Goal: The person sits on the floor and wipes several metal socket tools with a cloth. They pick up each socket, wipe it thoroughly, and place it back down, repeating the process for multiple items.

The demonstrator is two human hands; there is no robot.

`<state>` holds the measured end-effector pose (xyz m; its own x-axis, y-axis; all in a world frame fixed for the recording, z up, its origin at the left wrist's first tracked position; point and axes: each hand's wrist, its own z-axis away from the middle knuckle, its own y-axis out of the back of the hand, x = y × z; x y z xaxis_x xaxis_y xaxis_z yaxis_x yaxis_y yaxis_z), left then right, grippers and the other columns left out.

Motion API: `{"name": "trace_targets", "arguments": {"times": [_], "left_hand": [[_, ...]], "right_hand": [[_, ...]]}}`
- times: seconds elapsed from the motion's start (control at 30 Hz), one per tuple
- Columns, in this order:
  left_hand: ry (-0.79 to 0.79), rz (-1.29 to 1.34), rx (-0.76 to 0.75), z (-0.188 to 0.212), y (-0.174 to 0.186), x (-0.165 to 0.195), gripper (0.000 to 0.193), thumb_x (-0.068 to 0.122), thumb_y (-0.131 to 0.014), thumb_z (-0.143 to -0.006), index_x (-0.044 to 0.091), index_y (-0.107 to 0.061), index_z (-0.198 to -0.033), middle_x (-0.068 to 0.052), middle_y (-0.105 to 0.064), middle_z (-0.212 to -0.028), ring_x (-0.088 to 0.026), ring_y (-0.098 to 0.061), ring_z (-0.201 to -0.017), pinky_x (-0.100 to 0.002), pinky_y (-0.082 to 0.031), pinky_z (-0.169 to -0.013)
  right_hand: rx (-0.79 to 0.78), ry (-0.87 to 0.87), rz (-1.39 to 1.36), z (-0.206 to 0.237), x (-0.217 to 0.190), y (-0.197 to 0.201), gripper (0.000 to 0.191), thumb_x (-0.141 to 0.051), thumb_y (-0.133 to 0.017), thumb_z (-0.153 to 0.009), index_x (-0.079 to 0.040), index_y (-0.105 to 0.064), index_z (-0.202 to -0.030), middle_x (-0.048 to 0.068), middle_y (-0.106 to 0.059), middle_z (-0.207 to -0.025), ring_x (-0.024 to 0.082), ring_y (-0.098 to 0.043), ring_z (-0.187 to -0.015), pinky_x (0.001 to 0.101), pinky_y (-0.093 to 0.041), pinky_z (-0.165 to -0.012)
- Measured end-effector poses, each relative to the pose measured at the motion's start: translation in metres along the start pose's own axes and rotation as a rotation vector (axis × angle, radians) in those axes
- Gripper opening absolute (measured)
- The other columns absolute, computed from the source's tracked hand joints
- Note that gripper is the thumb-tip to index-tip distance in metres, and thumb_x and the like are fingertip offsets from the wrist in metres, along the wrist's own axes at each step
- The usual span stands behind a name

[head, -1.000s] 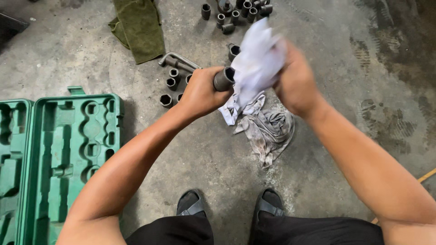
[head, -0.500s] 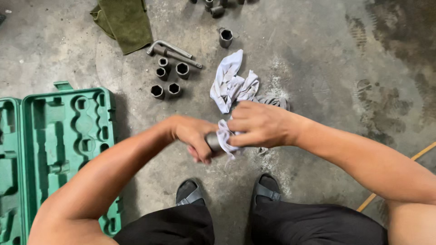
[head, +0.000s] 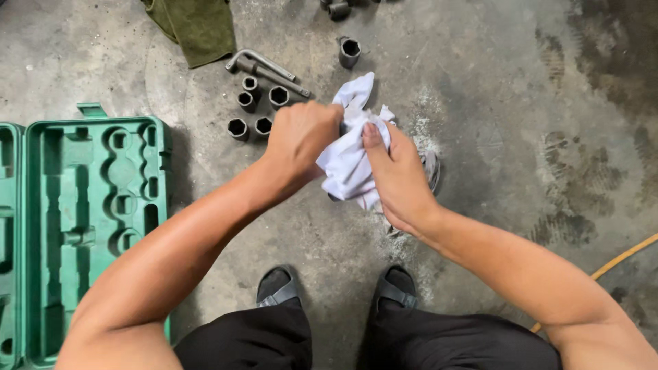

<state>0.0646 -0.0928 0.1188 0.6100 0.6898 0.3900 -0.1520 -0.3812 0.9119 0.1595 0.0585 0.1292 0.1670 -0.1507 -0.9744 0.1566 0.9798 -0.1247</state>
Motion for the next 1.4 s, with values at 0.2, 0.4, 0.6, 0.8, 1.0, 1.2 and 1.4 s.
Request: {"name": "trace_targets", "arguments": {"times": [0.2,0.4,0.6,0.8,1.0,1.2,1.4], "left_hand": [[-0.121,0.186,-0.267,0.0,0.031,-0.006,0.019,0.011,-0.079,-0.067,0.008,-0.075,-0.085,-0.015,-0.071,-0.07,-0.034,-0.07,-0.065,-0.043,-0.054,-0.057],[0.016,0.995,-1.063,0.018,0.051,0.004,0.023,0.009,-0.074,-0.067,0.002,-0.067,-0.087,-0.011,-0.067,-0.066,-0.022,-0.063,-0.054,-0.038,-0.049,-0.048],[0.155,0.521,-0.237,0.002,0.027,0.009,0.018,0.016,-0.075,-0.073,0.001,-0.071,-0.084,-0.019,-0.07,-0.069,-0.028,-0.068,-0.061,-0.042,-0.055,-0.061],[-0.094,0.611,0.064,-0.003,0.024,-0.007,0.026,0.022,-0.078,-0.083,0.003,-0.07,-0.098,-0.014,-0.07,-0.086,-0.03,-0.07,-0.081,-0.038,-0.055,-0.077],[-0.312,0.733,0.403,-0.011,0.011,-0.002,0.066,0.035,-0.082,-0.097,0.012,-0.045,-0.147,-0.014,-0.047,-0.139,-0.027,-0.051,-0.135,-0.039,-0.046,-0.119],[-0.303,0.608,0.38,-0.026,0.013,0.021,0.097,0.047,-0.086,-0.088,0.008,-0.029,-0.156,-0.017,-0.046,-0.142,-0.035,-0.05,-0.135,-0.046,-0.044,-0.115],[-0.297,0.201,0.333,-0.015,0.025,0.02,0.06,0.046,-0.077,-0.098,0.006,-0.051,-0.133,-0.015,-0.062,-0.105,-0.031,-0.063,-0.098,-0.042,-0.051,-0.086]], "right_hand": [[-0.342,0.675,0.485,-0.009,-0.016,0.015,0.01,-0.013,-0.065,-0.103,-0.004,-0.062,-0.104,0.003,-0.065,-0.086,0.014,-0.063,-0.073,0.031,-0.051,-0.063],[-0.64,1.3,0.76,-0.031,-0.011,0.046,0.024,-0.018,-0.072,-0.089,-0.012,-0.049,-0.084,0.004,-0.054,-0.07,0.027,-0.057,-0.058,0.0408,-0.043,-0.052],[-0.089,0.251,0.274,-0.021,-0.004,0.015,0.027,-0.03,-0.048,-0.111,-0.008,-0.062,-0.103,0.002,-0.054,-0.076,0.015,-0.052,-0.061,0.0317,-0.041,-0.055],[-0.187,-0.119,-0.65,-0.036,-0.052,0.05,0.031,-0.029,-0.047,-0.102,-0.007,-0.06,-0.121,0.006,-0.068,-0.108,0.018,-0.069,-0.097,0.0363,-0.058,-0.087],[-0.419,-0.141,-0.653,-0.025,-0.047,0.049,0.04,-0.037,-0.044,-0.104,-0.01,-0.057,-0.13,0.004,-0.066,-0.113,0.017,-0.067,-0.103,0.0352,-0.056,-0.091],[-0.275,-0.211,-0.702,-0.037,-0.012,0.016,0.049,-0.046,-0.04,-0.106,-0.012,-0.054,-0.139,0.001,-0.065,-0.119,0.015,-0.065,-0.109,0.0341,-0.055,-0.095],[0.05,0.205,-0.188,-0.046,0.005,0.025,0.039,-0.04,-0.041,-0.118,-0.005,-0.058,-0.122,0.005,-0.063,-0.106,0.015,-0.061,-0.096,0.0342,-0.052,-0.088]]}}
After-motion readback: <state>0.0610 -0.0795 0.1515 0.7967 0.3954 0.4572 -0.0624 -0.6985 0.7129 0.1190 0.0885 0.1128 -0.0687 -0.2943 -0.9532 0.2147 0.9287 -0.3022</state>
